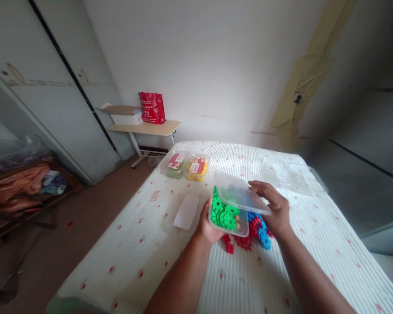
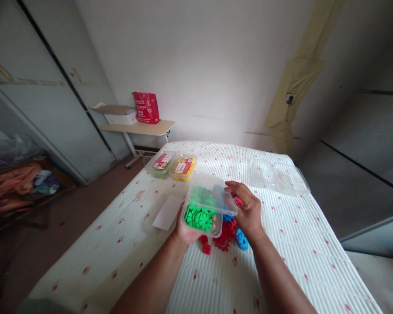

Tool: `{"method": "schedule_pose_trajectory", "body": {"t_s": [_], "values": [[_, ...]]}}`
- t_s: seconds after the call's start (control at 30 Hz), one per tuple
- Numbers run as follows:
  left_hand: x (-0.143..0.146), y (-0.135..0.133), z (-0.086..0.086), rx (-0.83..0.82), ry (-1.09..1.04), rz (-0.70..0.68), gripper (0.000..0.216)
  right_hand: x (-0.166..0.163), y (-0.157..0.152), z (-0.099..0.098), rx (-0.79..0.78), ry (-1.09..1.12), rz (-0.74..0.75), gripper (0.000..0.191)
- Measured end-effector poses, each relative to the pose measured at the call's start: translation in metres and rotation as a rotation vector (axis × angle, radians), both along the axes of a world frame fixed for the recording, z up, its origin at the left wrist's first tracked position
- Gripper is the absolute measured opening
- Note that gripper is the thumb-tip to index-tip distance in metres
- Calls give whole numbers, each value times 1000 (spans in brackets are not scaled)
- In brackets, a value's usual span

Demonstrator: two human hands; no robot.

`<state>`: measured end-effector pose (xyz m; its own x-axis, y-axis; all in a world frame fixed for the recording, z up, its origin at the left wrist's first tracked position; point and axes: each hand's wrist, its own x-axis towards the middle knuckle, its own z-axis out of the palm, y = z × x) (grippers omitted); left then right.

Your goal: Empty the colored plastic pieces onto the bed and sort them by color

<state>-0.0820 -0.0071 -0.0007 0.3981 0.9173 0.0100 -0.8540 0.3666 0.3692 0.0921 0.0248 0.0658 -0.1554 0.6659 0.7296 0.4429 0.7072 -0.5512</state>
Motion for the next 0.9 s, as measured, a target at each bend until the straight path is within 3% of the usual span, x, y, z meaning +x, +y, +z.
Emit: {"method": "schedule_pose_trajectory", "body": {"t_s": [0.23,0.37,0.53,0.77,0.9], "values": [[-1,2,-8,26,1,-90,55,-8,29,-28,-295,90,28,28],[-5,2,-8,20,44,-151,60,-8,43,-34,-367,168,60,27],[-6,0,-5,10,52,-138,60,-16,42,-27,-437,276,13,23],[-5,0,-5,22,58,-136,59,-15,36,-13,-581,387,92,29],[-4,0,-3,10,51,-106,58,-11,37,-13,-588,496,18,31]]}}
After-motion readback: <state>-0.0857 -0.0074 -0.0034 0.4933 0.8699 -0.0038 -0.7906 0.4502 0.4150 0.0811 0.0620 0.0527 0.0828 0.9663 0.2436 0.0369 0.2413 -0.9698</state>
